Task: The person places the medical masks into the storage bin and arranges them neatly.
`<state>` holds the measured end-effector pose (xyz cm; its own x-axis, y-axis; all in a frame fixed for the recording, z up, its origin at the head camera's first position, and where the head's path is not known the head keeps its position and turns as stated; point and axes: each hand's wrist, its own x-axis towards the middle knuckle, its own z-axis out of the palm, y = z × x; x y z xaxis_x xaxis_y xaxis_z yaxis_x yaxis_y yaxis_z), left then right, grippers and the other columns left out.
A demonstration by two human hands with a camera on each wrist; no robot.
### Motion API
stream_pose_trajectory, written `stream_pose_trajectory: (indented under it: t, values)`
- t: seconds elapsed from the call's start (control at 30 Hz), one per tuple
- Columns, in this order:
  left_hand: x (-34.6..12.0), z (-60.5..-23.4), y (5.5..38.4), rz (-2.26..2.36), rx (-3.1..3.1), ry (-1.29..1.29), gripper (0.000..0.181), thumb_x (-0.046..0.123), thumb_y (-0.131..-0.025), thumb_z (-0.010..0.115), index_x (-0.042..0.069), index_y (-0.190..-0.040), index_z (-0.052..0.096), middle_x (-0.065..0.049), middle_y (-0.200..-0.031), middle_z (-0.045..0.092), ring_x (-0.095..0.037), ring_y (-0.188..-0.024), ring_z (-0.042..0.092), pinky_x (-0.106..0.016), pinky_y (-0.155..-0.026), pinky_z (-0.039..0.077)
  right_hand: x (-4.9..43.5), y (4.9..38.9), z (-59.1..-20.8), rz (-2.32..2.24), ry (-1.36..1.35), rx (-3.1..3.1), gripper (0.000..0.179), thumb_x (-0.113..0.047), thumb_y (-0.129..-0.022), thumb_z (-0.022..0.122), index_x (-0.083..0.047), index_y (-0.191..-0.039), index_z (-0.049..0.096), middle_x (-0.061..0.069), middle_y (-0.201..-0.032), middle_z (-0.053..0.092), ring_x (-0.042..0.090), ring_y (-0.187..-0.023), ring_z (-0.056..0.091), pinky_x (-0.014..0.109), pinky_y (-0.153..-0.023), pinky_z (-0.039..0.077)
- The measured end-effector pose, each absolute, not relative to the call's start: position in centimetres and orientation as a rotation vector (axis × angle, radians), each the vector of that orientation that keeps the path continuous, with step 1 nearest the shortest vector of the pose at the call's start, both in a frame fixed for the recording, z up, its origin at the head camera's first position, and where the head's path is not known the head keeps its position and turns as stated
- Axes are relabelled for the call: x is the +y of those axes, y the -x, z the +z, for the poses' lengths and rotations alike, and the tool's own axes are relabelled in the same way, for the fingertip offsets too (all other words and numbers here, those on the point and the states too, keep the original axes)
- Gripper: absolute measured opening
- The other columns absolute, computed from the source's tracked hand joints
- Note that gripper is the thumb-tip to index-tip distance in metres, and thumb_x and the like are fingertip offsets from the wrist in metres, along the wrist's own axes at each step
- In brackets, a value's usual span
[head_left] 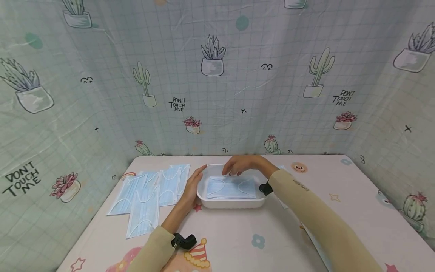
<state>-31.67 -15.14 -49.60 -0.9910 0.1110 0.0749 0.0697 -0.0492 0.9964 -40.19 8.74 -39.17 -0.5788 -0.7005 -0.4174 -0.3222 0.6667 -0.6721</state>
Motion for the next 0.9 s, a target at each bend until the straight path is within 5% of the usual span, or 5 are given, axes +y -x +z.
stream_pose_trajectory:
  t: [0.3,0.47,0.9]
  values:
    - [-15.1,-49.7,31.6,2.246,2.155,-0.205,0.048,0.025,-0.112,0.032,0.014,-0.159,0.040,-0.013,-0.167,0.035,-0.036,-0.156,0.030,-0.057,-0.128,0.021,11.4,39.6,-37.6,-0.828,0.890,2.176,0.042,-0.008,-0.100,0.050,0.002,-0.140,0.059,0.023,-0.133,0.067,0.032,-0.117,0.068,0.047,-0.097,0.059]
    - [-15.1,-49.7,31.6,2.259,2.154,-0.214,0.048,0.024,-0.112,0.033,0.014,-0.158,0.041,-0.016,-0.167,0.034,-0.036,-0.157,0.027,-0.057,-0.129,0.017,13.9,38.6,-36.0,-0.921,0.937,2.191,0.036,-0.007,-0.103,0.050,0.002,-0.137,0.059,0.031,-0.133,0.063,0.043,-0.119,0.066,0.047,-0.093,0.060]
    - [-15.0,-49.5,31.5,2.246,2.159,-0.213,0.047,0.026,-0.113,0.031,0.017,-0.158,0.042,-0.011,-0.167,0.036,-0.033,-0.158,0.026,-0.054,-0.130,0.016,22.1,35.3,-34.8,-1.061,0.886,2.324,0.032,-0.011,-0.105,0.054,-0.001,-0.134,0.062,0.026,-0.128,0.067,0.035,-0.111,0.070,0.043,-0.089,0.061]
